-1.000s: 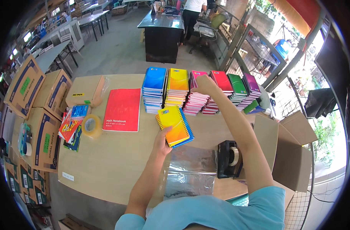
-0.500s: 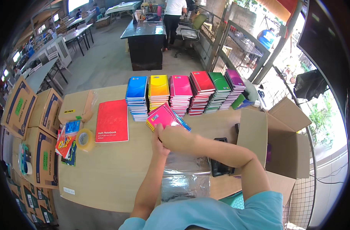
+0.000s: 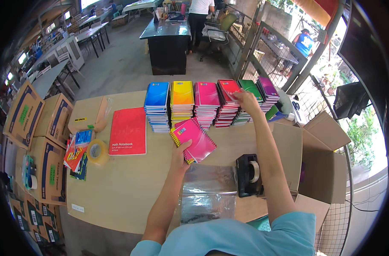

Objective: The person places stacks of notebooks into silver foil pouches, seals the pouches using adhesive tape from a dispenser, and places the sealed pouches into a cardboard box.

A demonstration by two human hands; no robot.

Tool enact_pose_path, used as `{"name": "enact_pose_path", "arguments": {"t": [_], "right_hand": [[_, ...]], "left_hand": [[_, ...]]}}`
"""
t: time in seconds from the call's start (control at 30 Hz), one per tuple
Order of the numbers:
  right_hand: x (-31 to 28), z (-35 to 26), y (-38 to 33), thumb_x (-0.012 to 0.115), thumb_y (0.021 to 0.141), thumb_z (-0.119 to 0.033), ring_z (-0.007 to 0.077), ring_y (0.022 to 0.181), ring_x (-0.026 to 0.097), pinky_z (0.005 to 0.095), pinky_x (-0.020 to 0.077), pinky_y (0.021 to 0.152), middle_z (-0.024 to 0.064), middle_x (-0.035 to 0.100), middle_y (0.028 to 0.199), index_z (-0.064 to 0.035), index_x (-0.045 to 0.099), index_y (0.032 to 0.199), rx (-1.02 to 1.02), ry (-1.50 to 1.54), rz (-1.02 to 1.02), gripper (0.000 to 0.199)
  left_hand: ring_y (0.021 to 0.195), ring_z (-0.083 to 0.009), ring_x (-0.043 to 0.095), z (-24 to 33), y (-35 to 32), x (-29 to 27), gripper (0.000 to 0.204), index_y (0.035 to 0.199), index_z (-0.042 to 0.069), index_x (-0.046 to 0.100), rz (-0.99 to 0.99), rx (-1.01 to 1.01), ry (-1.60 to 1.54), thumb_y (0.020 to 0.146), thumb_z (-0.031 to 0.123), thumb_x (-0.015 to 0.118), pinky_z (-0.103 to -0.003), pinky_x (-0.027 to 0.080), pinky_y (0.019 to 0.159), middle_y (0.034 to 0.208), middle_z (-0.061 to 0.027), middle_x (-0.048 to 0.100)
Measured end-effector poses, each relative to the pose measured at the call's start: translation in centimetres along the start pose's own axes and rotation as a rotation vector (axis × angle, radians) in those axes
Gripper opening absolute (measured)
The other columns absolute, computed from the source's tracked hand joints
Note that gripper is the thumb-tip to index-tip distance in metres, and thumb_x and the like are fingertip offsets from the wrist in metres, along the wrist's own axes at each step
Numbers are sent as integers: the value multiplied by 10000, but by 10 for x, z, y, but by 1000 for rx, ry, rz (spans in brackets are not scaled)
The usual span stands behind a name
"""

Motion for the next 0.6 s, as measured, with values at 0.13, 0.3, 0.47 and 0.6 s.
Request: {"name": "enact_pose_path", "arguments": {"t": [0.13, 0.3, 0.47, 0.6], "right_hand": [[-49, -30, -12, 651, 768, 17, 334, 742, 702, 373, 548, 685, 165, 730, 952, -21, 734, 1031, 309, 263, 353, 279], [-84, -105, -32, 600, 672, 39, 266, 965, 646, 359, 477, 929, 129, 706, 953, -12, 743, 871, -144, 1254, 98, 250], [-49, -158, -38, 662, 696, 47, 280, 1214, 532, 417, 417, 1020, 134, 673, 1086, -17, 721, 771, -307, 1230, -311, 115], [-41, -161, -38, 509, 664, 127, 312, 1076, 605, 372, 469, 974, 146, 665, 1117, -28, 731, 930, -119, 907, -120, 379]], "left_hand": [[1008, -225, 668, 1, -1, 3, 393, 1245, 30, 513, 1, 2, 66, 875, 45, 645, -407, 550, 900, 1117, -96, 650], [1028, -239, 668, -4, 2, -10, 431, 1285, 30, 500, -25, -307, 4, 893, 107, 663, -417, 557, 897, 1175, -117, 644], [1052, -246, 665, -18, -22, -7, 484, 1316, 27, 488, -152, -463, -159, 911, 220, 670, -422, 555, 906, 1198, -135, 644], [1050, -264, 661, -20, -33, -9, 469, 1280, 10, 522, -181, -473, -81, 891, 224, 673, -421, 552, 906, 1174, -152, 651]]}}
Point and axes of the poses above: each hand's wrist, its own y-axis towards the middle knuckle, its own x-axis out of the palm, z = x × y, the point moved 2 cm from there along y, towards the middle knuckle
